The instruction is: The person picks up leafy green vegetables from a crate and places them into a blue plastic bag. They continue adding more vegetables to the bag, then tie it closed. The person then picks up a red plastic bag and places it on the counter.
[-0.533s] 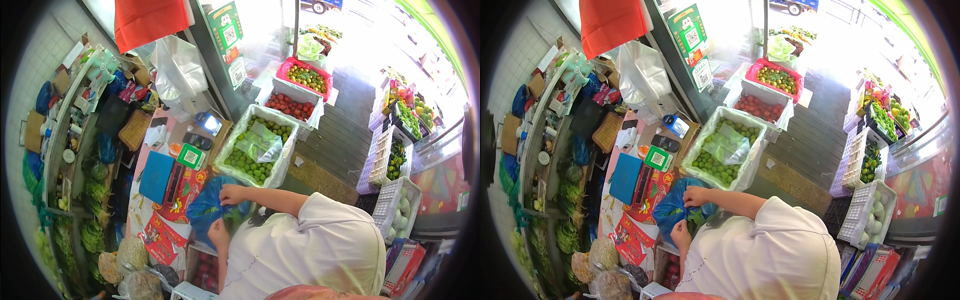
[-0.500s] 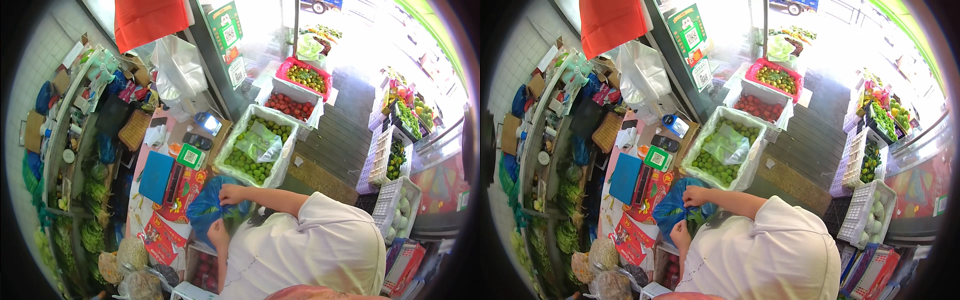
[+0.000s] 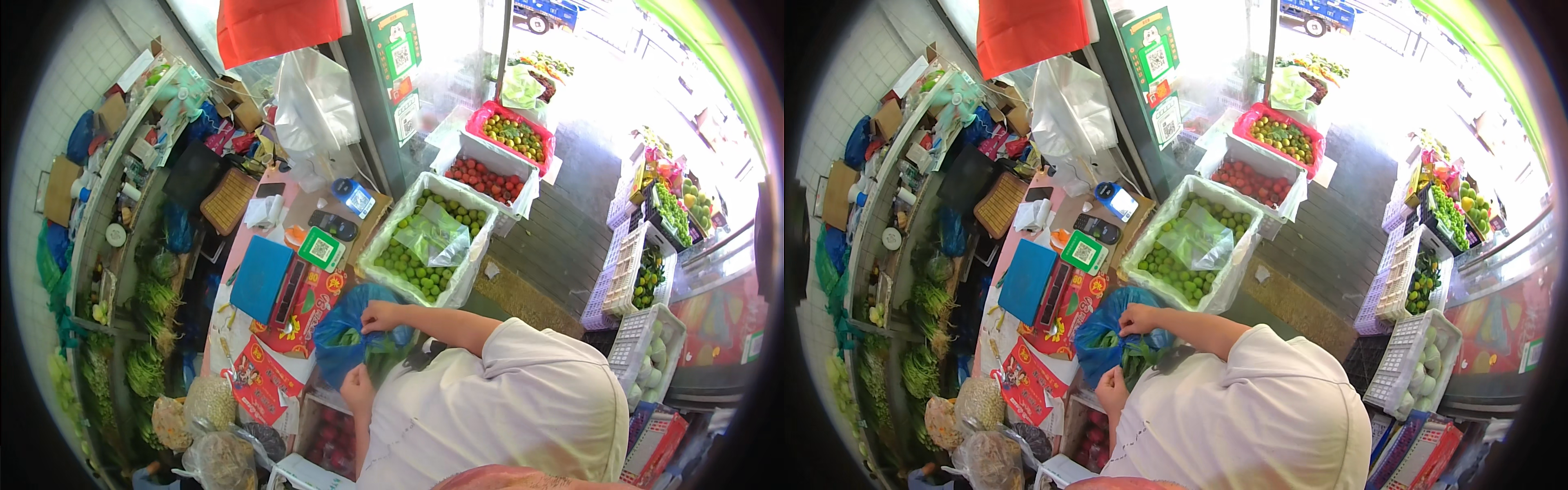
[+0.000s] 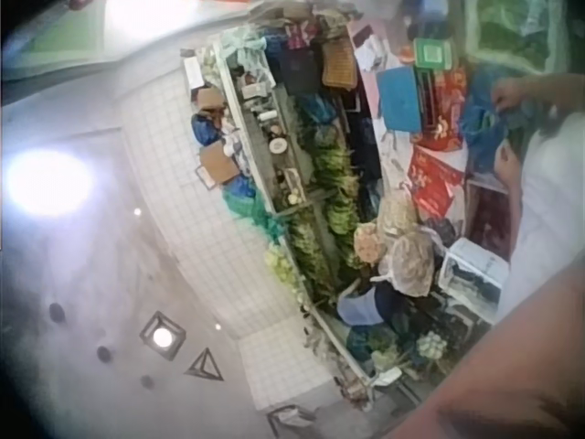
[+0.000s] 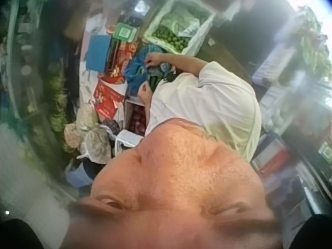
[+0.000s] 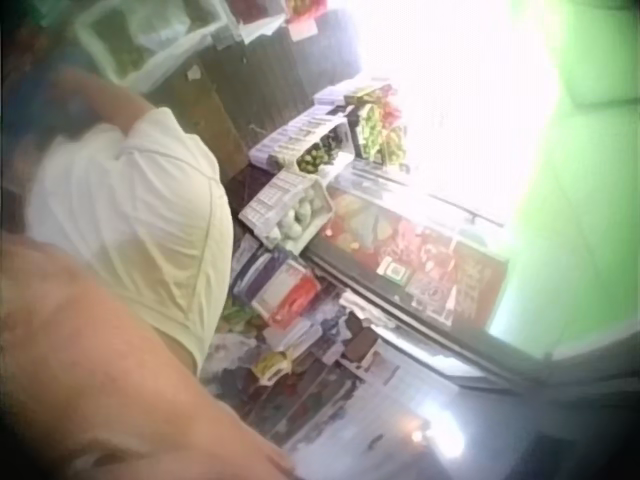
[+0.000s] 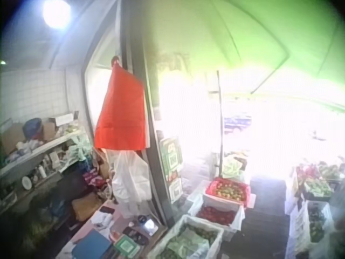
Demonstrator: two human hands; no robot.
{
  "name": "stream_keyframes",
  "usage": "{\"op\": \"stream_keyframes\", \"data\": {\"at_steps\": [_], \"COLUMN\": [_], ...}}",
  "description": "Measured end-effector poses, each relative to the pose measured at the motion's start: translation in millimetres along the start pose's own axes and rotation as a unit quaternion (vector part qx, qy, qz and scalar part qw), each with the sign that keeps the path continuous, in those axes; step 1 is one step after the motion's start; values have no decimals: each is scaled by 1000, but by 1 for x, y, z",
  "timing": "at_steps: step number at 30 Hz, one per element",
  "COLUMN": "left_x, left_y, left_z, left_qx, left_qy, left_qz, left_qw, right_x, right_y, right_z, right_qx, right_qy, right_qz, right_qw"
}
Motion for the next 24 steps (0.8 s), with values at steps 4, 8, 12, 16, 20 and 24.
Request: {"op": "stream_keyframes", "data": {"at_steps": [4,8,12,16,20,24], "left_x": [5,43,25,14,30,2], "left_y": [7,15,13,19,52,84], "left_z": [8,15,-2,0,18,32], "left_qx": [13,46,-20,-27,115,229], "left_qy": [1,36,-16,3,-134,-22], "left_qz": [46,-90,-55,-14,-103,2], "left_qw": [999,994,998,1000,979,973], "right_x": [-19,-17,-18,-1,-44,-125], "right_y": [-1,5,7,6,75,255], "right_z": [5,8,1,-6,-10,-28], "right_qx": [13,1,26,-42,142,466], "right_qy": [26,27,79,-11,-115,36], "right_qz": [2,50,55,-17,-39,5], "right_qw": [1000,998,995,999,982,884]}}
Point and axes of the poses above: each hand's wrist, its own z-axis away from the middle knuckle, its own y-axis out of the back of the hand, x = y × z, the point moved 5 cm from there along -z, towards the middle knuckle, and after that the axes turned 7 degrees about y, right-handed, at the moved point
